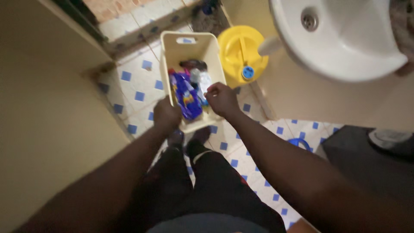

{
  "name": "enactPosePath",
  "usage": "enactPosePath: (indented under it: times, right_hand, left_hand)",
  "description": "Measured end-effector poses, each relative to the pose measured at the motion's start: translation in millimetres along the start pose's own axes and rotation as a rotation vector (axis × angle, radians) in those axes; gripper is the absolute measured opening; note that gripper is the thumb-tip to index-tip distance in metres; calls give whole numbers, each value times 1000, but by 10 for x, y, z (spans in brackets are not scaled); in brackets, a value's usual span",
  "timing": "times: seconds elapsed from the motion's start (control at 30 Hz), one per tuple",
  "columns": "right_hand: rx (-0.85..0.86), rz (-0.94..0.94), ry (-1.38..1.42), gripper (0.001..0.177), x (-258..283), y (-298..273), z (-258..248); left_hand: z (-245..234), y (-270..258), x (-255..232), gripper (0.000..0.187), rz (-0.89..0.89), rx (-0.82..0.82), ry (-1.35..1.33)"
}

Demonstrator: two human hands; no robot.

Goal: The person transfers cleaning and personal care items from a beige plastic basket into a white sink, including a blue bottle, a purple bag, a small box, and a cloth. The person then wipes the sink basin and faucet area with the cloth and places a blue toothbrush holder back on the sink.

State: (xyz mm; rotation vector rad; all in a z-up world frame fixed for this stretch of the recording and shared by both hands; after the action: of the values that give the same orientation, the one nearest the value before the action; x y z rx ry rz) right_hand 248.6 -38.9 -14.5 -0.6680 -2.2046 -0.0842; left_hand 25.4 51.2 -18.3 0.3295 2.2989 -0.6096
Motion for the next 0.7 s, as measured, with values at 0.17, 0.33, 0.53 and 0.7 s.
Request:
enactPosePath:
  times: [0.17, 0.33, 0.53, 0.7]
  right_hand:
    - [294, 310, -146, 43, 597, -63, 144]
    - [231, 195, -275, 54, 1038, -86, 79]
    - [134, 213, -342, 53, 1389, 63, -59]
    - [80, 191, -269, 60, 1650, 293, -344]
  left_hand:
    - [-469, -507, -529, 28, -267, 47, -233]
    - [-883, -592, -867, 47, -124, -14, -131]
    - [-1112, -418, -1098, 53, -128, 7, -156]
    - [-1340, -269, -1353, 35, -172, 70, -203]
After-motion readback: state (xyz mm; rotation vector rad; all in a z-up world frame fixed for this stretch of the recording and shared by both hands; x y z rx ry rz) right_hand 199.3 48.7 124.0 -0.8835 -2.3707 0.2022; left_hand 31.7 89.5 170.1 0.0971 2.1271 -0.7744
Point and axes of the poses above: each hand's wrist, its own y-axis towards the middle knuckle, its own z-axis out of the palm, x = y × z, the point moved 6 cm from there along y, towards the middle knuckle, and after that the axes turned 2 degrees about -z, right-handed, at the moved point
